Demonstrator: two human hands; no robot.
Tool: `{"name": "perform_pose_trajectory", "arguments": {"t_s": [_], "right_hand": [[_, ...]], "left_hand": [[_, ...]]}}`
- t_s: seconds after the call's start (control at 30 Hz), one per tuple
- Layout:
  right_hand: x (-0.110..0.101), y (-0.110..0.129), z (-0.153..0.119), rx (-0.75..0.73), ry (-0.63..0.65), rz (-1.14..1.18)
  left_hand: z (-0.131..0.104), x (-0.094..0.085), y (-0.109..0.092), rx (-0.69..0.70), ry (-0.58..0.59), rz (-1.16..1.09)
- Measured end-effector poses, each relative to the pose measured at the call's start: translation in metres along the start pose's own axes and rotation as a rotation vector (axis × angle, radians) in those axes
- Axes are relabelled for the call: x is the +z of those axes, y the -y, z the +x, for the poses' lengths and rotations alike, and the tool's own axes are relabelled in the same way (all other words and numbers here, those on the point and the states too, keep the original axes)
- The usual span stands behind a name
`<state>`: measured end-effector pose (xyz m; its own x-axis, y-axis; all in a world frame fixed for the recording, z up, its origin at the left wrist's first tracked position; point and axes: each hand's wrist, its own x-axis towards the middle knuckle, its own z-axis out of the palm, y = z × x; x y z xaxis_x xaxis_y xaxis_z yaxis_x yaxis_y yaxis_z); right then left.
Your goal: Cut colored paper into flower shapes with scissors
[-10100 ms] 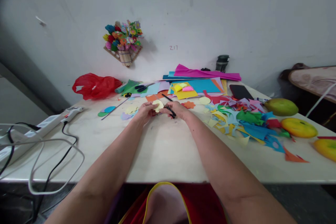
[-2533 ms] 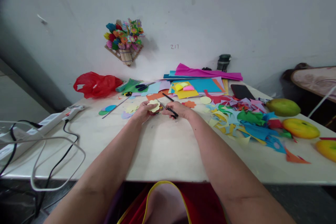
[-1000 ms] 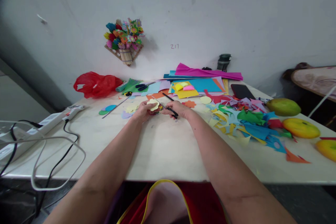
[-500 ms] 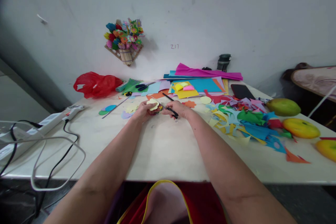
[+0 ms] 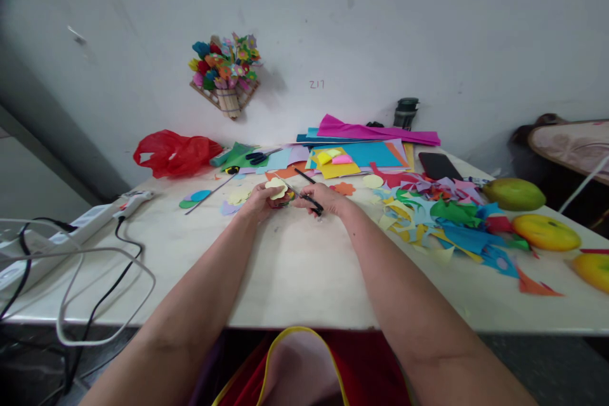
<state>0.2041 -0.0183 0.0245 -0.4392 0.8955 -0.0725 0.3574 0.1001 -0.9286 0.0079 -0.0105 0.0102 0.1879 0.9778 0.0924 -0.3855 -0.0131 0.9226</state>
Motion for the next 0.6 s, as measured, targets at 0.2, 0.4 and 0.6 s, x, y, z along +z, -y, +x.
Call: {"name": "perform_pose_trajectory", "arguments": {"t_s": [0.2,0.4,0.6], "right_hand": [[0.002,0.005,-0.004,-0.020,-0.019,-0.001],[0.005,0.010,-0.007,0.002,-0.058,-0.002],[0.007,0.012,-0.008,-0.019,-0.075,-0.024]], "left_hand": [[0.004,-0.002,0.003,0.021,-0.058,-0.017],[0.006,-0.003,0.006,0.035,-0.072,0.005],[0.004,0.000,0.004,0.050,-0.047,-0.009]]}}
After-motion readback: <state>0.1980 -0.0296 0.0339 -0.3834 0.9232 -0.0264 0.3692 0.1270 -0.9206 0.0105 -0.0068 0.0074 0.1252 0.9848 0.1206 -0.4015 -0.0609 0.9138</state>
